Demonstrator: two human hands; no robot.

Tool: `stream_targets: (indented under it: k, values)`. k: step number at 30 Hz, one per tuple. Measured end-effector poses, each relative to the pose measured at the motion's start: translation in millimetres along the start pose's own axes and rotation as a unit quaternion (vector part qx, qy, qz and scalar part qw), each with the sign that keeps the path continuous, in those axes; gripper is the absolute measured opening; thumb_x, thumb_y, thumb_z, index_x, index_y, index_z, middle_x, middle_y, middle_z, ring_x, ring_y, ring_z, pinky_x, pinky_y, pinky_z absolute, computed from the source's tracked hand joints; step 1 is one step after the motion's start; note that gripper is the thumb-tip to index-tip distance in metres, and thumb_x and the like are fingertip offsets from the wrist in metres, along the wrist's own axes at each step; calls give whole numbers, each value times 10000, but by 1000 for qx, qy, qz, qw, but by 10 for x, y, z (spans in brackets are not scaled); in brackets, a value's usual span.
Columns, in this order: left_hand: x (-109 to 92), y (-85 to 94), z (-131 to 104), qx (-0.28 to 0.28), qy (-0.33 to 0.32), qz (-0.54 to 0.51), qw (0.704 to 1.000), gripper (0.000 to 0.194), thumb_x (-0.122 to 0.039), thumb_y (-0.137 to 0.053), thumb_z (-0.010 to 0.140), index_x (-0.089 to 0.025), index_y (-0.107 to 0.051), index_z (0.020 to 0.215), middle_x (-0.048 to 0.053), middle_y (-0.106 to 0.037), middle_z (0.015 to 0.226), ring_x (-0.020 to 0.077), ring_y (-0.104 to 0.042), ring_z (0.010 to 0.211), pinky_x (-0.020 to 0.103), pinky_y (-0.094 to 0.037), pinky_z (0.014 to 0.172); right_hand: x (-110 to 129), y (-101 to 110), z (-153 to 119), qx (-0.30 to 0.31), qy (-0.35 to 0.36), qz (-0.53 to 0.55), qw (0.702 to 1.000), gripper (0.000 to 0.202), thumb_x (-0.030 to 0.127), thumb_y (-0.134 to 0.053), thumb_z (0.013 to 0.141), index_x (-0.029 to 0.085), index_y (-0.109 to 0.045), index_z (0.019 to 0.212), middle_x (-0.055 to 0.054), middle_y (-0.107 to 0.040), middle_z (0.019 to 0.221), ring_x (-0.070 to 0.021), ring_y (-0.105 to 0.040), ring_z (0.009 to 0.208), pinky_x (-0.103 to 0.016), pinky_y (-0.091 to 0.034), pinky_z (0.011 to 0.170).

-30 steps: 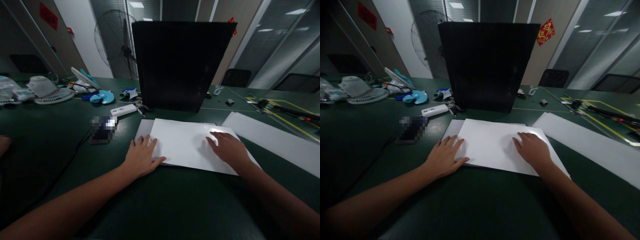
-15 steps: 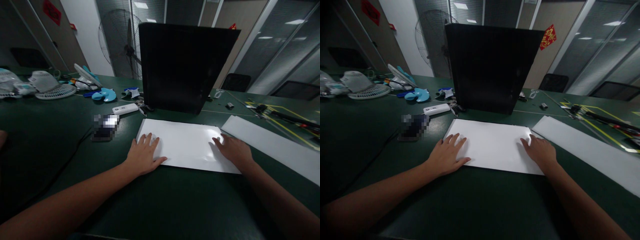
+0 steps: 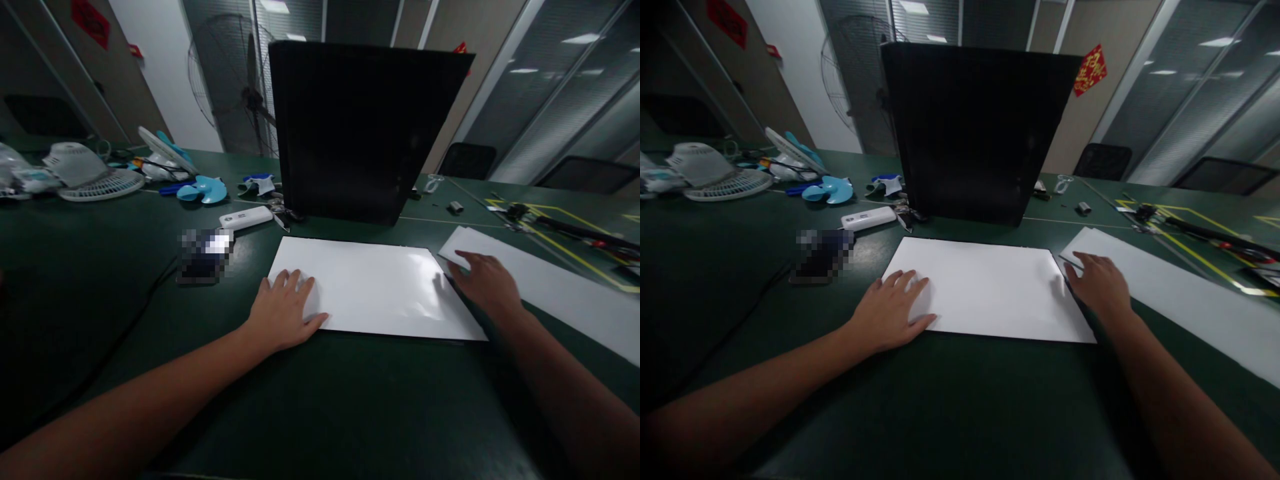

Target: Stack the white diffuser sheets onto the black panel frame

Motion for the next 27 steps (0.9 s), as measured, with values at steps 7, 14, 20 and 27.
stream_targets:
  k: [7,14,20,27]
  values:
    - [-5,32,6,15,1,-3,1000,841,-776,-372,941,-221,-431,1571,195,-417,1638,446,-385,1496,675,-370,1146,-925,-382,153,135,-143,32,980,912,757,-353,956,87,-480,1561,-314,-433,1574,-487,-479,1364,-610,-433,996]
    - [-31,53,4,15,9,-3,1000,834,-764,-398,939,-216,-439,1568,193,-424,1635,450,-397,1487,675,-360,1152,-707,-192,112,130,-143,8,981,729,581,-243,1052,99,-550,1506,-333,-622,1333,-442,-639,1147,-522,-478,839]
    - [-40,34,-1,14,13,1,1000,827,-762,-409,939,-227,-435,1569,189,-420,1639,452,-401,1481,673,-358,1149,-466,96,7,50,-151,-31,987,635,446,-186,1077,141,-625,1419,-293,-692,1107,-399,-691,1003,-475,-472,761]
    - [-36,27,11,18,18,4,1000,839,-780,-388,936,-236,-427,1574,179,-419,1643,442,-397,1488,665,-365,1150,349,368,-201,-34,9,-56,998,537,423,-274,1069,167,-691,1289,-181,-750,1108,-303,-708,885,-415,-514,751]
Point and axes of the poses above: each hand's wrist, its own z-axis towards the middle knuckle, its own y-axis out of the back of the hand, x = y × z, the point moved 1 cm from there along z, towards the middle knuckle
